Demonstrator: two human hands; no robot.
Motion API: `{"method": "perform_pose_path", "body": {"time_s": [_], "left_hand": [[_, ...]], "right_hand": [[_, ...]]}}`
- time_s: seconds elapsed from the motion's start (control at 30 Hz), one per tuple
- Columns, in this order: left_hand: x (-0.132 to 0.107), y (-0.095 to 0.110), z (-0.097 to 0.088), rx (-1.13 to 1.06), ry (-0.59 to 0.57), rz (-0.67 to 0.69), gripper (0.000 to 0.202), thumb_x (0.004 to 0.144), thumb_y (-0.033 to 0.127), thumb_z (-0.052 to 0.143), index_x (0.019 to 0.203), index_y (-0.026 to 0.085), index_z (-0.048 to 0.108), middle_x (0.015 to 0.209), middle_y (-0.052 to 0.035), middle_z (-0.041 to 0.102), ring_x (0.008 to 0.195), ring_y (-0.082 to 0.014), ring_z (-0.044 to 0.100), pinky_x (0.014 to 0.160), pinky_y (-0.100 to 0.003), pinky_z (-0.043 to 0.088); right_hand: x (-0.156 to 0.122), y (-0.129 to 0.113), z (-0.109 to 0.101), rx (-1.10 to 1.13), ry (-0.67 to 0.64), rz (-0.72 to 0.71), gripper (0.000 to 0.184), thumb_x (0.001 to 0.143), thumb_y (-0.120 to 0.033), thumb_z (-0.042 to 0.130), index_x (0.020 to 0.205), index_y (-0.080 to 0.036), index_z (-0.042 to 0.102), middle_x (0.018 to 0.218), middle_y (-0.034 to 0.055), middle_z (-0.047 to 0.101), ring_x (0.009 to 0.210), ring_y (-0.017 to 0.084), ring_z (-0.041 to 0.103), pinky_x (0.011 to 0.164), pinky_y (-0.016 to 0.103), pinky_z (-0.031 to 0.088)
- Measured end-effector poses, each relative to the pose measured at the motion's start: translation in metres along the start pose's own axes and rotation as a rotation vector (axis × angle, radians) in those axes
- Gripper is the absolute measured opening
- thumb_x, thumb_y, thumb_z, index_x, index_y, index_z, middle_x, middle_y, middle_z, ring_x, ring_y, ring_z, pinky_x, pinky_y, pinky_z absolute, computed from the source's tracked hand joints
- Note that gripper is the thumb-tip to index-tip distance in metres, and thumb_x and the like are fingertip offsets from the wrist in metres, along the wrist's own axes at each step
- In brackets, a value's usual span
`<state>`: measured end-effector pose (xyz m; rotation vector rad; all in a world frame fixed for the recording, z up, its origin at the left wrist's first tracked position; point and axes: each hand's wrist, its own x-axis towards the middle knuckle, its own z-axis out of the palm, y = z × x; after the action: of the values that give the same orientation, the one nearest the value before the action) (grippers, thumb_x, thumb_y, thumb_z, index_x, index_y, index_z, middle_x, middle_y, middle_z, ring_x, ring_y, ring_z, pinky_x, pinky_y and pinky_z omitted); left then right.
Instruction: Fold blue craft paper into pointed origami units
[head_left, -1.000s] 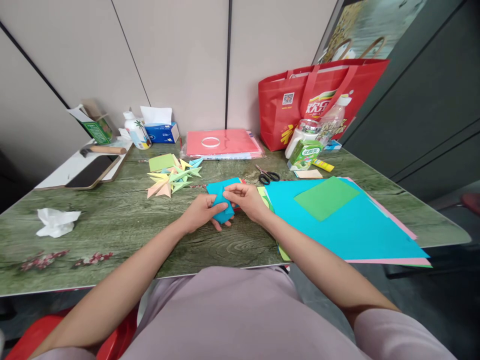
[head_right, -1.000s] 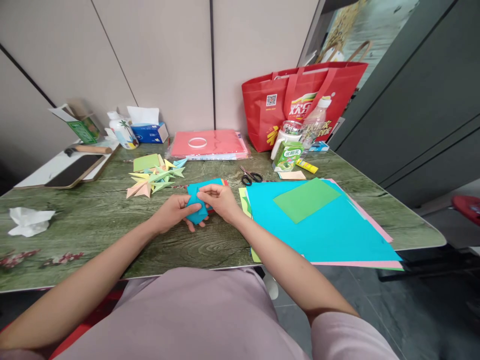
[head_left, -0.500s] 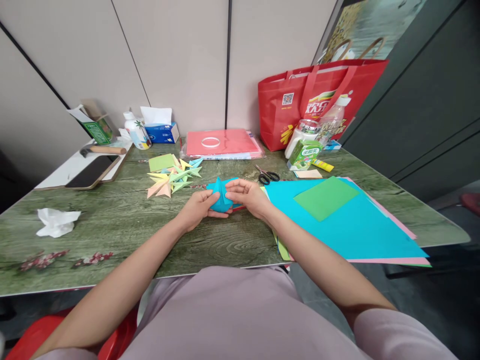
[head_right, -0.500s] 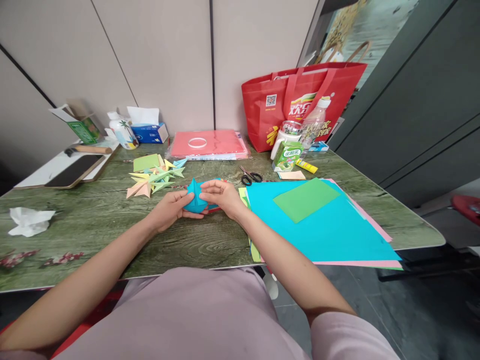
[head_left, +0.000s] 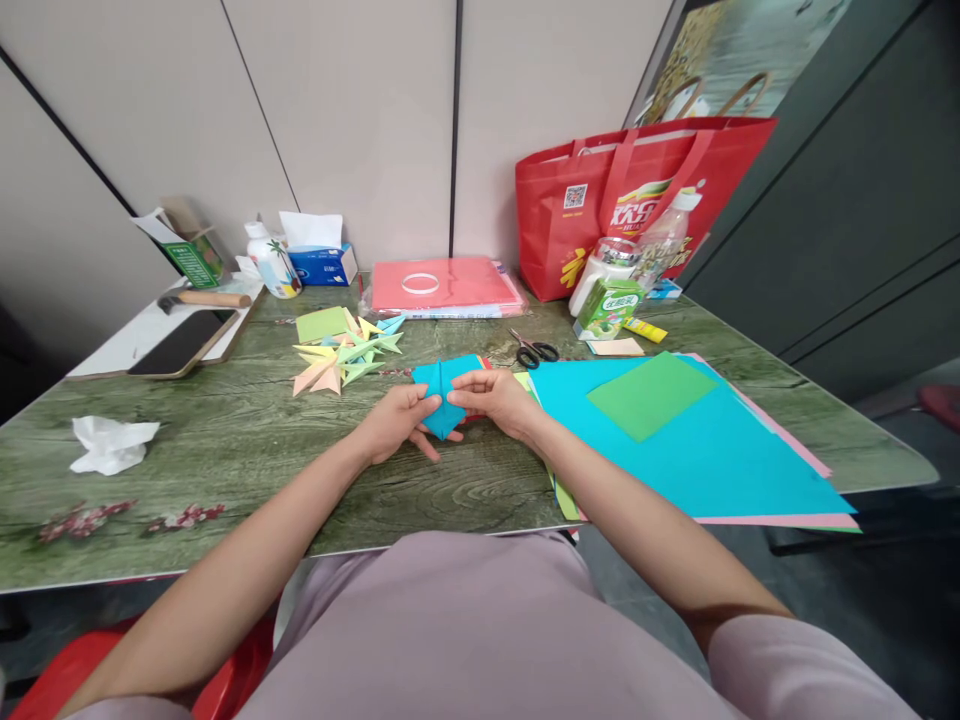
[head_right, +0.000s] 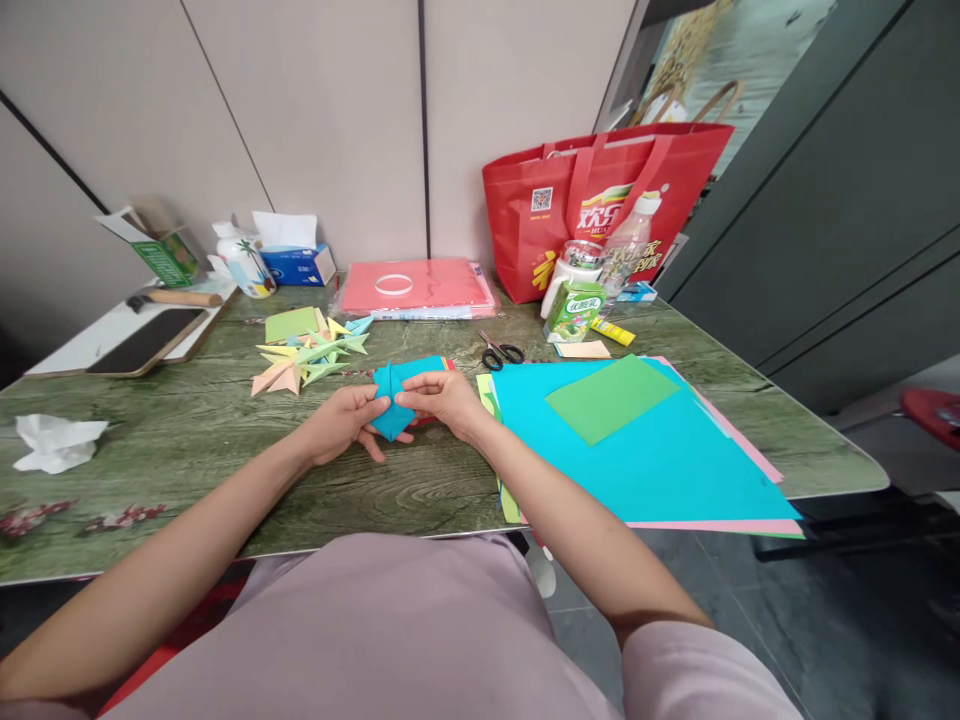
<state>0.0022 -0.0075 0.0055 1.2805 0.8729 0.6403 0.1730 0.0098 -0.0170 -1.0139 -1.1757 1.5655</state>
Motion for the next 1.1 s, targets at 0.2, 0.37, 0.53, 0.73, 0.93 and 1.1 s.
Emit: {"method": "perform_pose_path", "body": {"time_s": [0.2, 0.37, 0.53, 0.73, 0.93, 1.1], "left_hand": [[0.0016, -0.0027, 0.0011, -0.041, 0.022, 0.000, 0.032, 0.077, 0.036, 0.059, 0.096, 0.010, 0.054, 0.090, -0.0162, 0.068, 0.072, -0.0265, 0.068, 0.044, -0.029, 0.055], [0.0019, -0.0032, 0.0021, -0.066, 0.044, 0.022, 0.027, 0.078, 0.035, 0.058, 0.089, 0.010, 0.055, 0.080, -0.0127, 0.070, 0.069, -0.0231, 0.068, 0.054, -0.032, 0.057], [0.0001, -0.0006, 0.0037, -0.069, 0.034, 0.031, 0.029, 0.078, 0.035, 0.059, 0.092, 0.010, 0.055, 0.083, -0.0131, 0.069, 0.068, -0.0224, 0.068, 0.058, -0.035, 0.057], [0.0005, -0.0007, 0.0036, -0.106, 0.014, 0.032, 0.027, 0.078, 0.033, 0.060, 0.091, 0.009, 0.056, 0.081, -0.0132, 0.070, 0.069, -0.0219, 0.068, 0.065, -0.038, 0.057], [0.0018, -0.0003, 0.0027, -0.114, 0.042, 0.034, 0.029, 0.074, 0.029, 0.065, 0.095, 0.010, 0.057, 0.081, -0.0121, 0.070, 0.067, -0.0210, 0.068, 0.063, -0.036, 0.057], [0.0031, 0.0031, 0.0017, -0.184, 0.154, 0.055, 0.028, 0.075, 0.026, 0.062, 0.096, 0.009, 0.056, 0.076, -0.0110, 0.070, 0.067, -0.0214, 0.068, 0.063, -0.035, 0.057]], "right_hand": [[-0.0005, -0.0013, 0.0013, 0.003, 0.031, 0.021, 0.036, 0.046, -0.031, 0.081, 0.072, -0.015, 0.062, 0.058, -0.0041, 0.063, 0.048, 0.007, 0.056, 0.048, 0.020, 0.048], [-0.0029, -0.0059, 0.0007, -0.001, -0.031, 0.093, 0.035, 0.050, -0.037, 0.079, 0.071, -0.014, 0.062, 0.057, -0.0034, 0.063, 0.045, 0.006, 0.056, 0.045, 0.019, 0.049], [-0.0048, -0.0066, 0.0025, -0.016, -0.035, 0.049, 0.036, 0.051, -0.040, 0.078, 0.069, -0.013, 0.062, 0.054, -0.0034, 0.062, 0.043, 0.006, 0.056, 0.045, 0.019, 0.049], [-0.0067, -0.0063, 0.0065, -0.066, -0.019, 0.003, 0.036, 0.052, -0.042, 0.077, 0.066, -0.014, 0.060, 0.053, -0.0030, 0.061, 0.041, 0.007, 0.055, 0.042, 0.019, 0.047], [-0.0071, -0.0077, 0.0060, -0.053, -0.001, -0.033, 0.037, 0.053, -0.040, 0.076, 0.076, -0.018, 0.058, 0.056, -0.0052, 0.060, 0.043, 0.009, 0.056, 0.045, 0.024, 0.050], [-0.0059, -0.0093, 0.0035, -0.043, -0.075, -0.145, 0.038, 0.051, -0.028, 0.078, 0.083, -0.018, 0.062, 0.072, -0.0019, 0.064, 0.061, 0.010, 0.061, 0.060, 0.025, 0.052]]}}
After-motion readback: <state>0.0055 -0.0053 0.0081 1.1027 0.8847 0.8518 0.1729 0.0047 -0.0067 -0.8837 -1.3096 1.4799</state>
